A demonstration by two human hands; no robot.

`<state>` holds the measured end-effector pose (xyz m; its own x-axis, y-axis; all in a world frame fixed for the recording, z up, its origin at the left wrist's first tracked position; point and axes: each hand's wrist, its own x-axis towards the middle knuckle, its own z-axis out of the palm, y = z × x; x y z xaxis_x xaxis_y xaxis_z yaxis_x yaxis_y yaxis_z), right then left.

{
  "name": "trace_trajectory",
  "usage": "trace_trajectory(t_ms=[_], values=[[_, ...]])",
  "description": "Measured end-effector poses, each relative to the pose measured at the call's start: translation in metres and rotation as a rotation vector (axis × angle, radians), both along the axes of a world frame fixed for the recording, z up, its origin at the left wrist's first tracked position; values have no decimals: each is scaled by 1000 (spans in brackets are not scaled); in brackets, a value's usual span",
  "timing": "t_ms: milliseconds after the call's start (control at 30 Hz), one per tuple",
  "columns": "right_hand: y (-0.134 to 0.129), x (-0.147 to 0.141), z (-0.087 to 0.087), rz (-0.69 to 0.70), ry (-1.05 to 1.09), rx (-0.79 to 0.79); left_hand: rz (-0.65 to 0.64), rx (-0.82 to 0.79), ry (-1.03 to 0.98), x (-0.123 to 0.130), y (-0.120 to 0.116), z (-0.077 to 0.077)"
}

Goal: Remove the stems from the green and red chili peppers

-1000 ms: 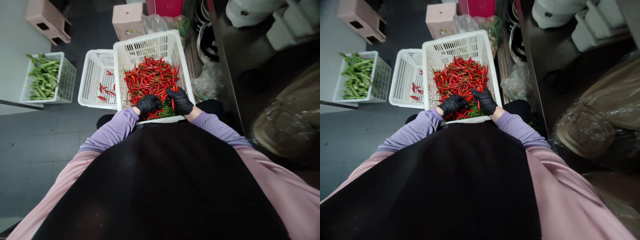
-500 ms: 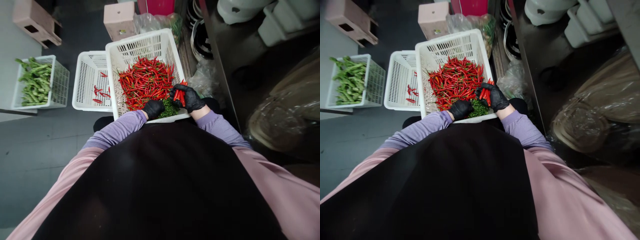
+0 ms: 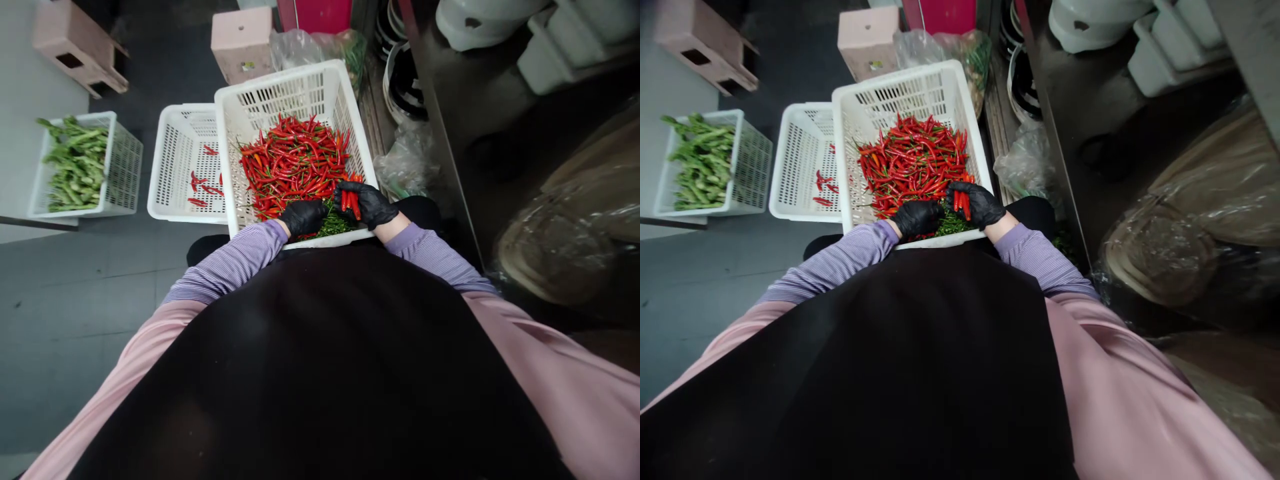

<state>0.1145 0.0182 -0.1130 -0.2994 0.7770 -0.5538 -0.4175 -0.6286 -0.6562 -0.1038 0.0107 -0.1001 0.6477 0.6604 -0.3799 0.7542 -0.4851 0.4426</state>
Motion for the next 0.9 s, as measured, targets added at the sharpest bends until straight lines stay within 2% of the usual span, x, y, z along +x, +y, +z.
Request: trace_trajectory(t_ms=[67, 133, 233, 333, 400, 467, 500, 600, 667, 700, 767, 900], values=[[0, 1, 4, -19, 9, -109, 92, -54, -34, -4, 7, 2], [-1, -1, 9, -26, 2, -170, 319, -121, -186, -8, 13, 5], [-6, -9, 15, 25, -23, -110, 666, -311, -539, -10, 17, 10], [-11, -19, 19, 137, -5, 18, 789, -485, -756, -7, 16, 19], [-13, -24, 19, 206, -7, 89, 816, -468, -783, -2, 14, 24], [-14, -28, 19, 243, -43, 123, 796, -345, -727, 3, 13, 31], [-15, -30, 19, 243, -63, 128, 745, -250, -657, 4, 12, 34], [-18, -28, 19, 200, -93, 126, 445, 34, -290, 4, 12, 44], [-19, -21, 22, 176, -109, 117, 265, 133, -21, 2, 11, 47], [-19, -15, 23, 165, -120, 112, 214, 159, 79, 2, 10, 46], [-19, -4, 27, 131, -141, 99, 164, 188, 187, 5, 7, 40], [-19, 8, 38, 7, -118, 61, 163, 161, 210, 22, 1, 15]])
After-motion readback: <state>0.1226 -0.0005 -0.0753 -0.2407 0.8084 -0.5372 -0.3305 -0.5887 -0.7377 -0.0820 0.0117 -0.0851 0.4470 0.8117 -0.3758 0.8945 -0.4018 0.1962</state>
